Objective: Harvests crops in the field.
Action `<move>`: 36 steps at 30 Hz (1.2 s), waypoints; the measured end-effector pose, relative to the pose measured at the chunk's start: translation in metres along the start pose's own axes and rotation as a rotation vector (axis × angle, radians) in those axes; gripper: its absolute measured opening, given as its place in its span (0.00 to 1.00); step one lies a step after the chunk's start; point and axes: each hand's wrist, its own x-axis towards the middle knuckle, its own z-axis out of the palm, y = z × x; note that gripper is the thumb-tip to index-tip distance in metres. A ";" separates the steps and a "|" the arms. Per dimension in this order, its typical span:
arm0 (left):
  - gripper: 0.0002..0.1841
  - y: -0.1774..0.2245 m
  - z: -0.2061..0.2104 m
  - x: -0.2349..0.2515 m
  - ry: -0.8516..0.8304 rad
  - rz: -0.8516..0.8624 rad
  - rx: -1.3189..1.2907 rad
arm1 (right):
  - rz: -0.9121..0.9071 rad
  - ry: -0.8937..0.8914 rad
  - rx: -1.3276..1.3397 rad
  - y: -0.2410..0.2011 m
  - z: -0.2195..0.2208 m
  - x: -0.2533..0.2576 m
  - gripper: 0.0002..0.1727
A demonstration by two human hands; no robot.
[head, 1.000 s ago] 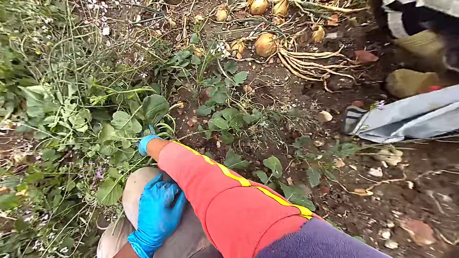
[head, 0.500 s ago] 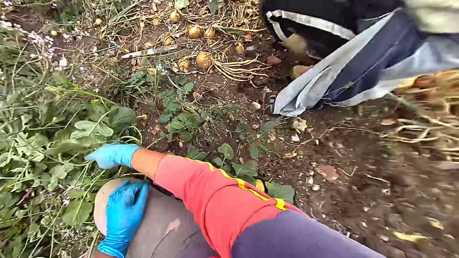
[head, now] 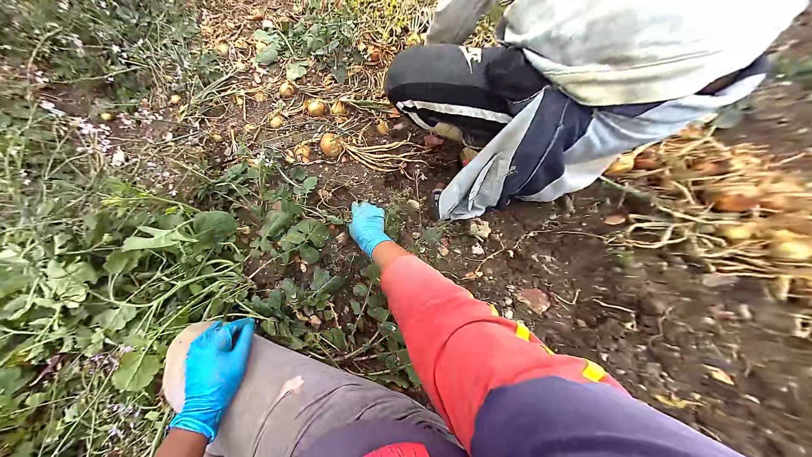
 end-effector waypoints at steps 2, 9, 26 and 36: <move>0.21 0.002 -0.001 0.000 0.006 -0.002 0.002 | 0.048 -0.122 -0.029 -0.007 -0.016 -0.012 0.28; 0.20 0.007 -0.007 -0.003 -0.031 -0.069 -0.032 | -0.089 -0.281 -0.150 0.000 -0.026 -0.047 0.15; 0.20 0.014 -0.011 -0.009 -0.002 -0.036 -0.039 | -0.371 -0.753 -0.273 0.088 -0.004 -0.279 0.46; 0.21 0.012 -0.015 -0.015 0.013 -0.049 -0.012 | -0.529 -0.881 -0.366 0.065 -0.024 -0.292 0.23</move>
